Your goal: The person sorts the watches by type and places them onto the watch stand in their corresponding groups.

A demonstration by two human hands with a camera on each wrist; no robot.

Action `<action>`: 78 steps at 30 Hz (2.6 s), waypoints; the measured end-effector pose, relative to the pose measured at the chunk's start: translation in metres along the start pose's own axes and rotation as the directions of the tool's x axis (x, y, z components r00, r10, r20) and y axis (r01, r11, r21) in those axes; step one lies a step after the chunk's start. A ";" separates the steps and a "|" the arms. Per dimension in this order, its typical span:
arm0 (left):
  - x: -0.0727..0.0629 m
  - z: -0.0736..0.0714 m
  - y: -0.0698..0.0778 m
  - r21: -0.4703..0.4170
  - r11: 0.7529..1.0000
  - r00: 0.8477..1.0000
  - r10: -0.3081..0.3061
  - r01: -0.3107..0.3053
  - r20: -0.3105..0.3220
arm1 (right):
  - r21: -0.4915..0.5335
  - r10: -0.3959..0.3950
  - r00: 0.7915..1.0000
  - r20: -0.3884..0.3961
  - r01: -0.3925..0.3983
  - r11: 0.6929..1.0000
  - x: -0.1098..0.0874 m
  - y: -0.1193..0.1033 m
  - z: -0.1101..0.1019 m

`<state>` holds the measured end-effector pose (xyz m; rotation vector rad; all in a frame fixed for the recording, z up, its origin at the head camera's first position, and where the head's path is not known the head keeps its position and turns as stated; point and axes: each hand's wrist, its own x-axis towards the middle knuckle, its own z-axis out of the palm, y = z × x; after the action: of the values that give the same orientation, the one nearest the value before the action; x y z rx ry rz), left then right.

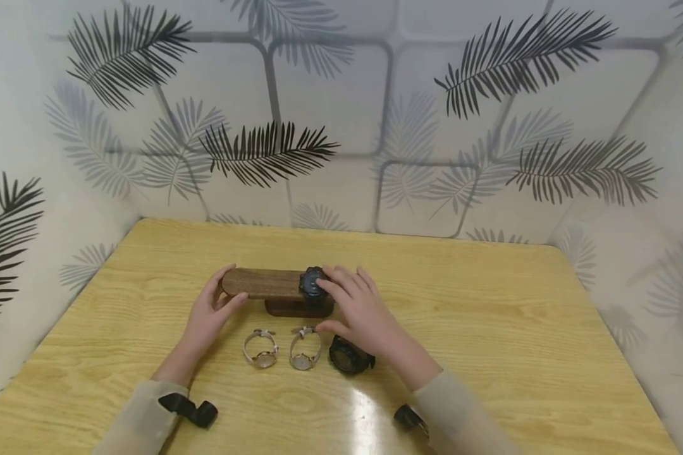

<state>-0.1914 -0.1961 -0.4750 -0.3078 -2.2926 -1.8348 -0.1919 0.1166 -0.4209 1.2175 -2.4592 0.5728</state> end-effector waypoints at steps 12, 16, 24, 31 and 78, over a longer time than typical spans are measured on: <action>0.000 0.001 0.002 -0.010 1.000 1.000 -0.006 0.006 0.003 | 0.020 -0.156 0.986 0.067 0.155 0.988 -0.021 -0.007 -0.016; 0.000 0.000 0.001 -0.015 1.000 1.000 -0.001 0.001 0.006 | 0.041 -0.160 0.978 0.131 0.156 0.987 -0.027 -0.009 -0.018; 0.001 0.000 0.002 -0.021 0.999 0.999 -0.035 0.035 0.011 | 0.096 -0.185 0.932 0.311 0.163 0.982 -0.036 -0.008 -0.020; 0.000 -0.001 0.004 -0.021 0.999 0.999 -0.037 0.037 0.013 | 0.071 -0.163 0.889 0.428 0.147 0.987 -0.039 -0.005 -0.017; 0.001 -0.001 0.003 -0.037 0.998 0.998 -0.050 0.051 0.027 | 0.173 0.252 0.938 0.236 -0.296 0.939 -0.046 0.012 -0.055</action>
<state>-0.1916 -0.1964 -0.4720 -0.2834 -2.3057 -1.9116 -0.1688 0.1815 -0.3970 1.0574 -2.8371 0.8313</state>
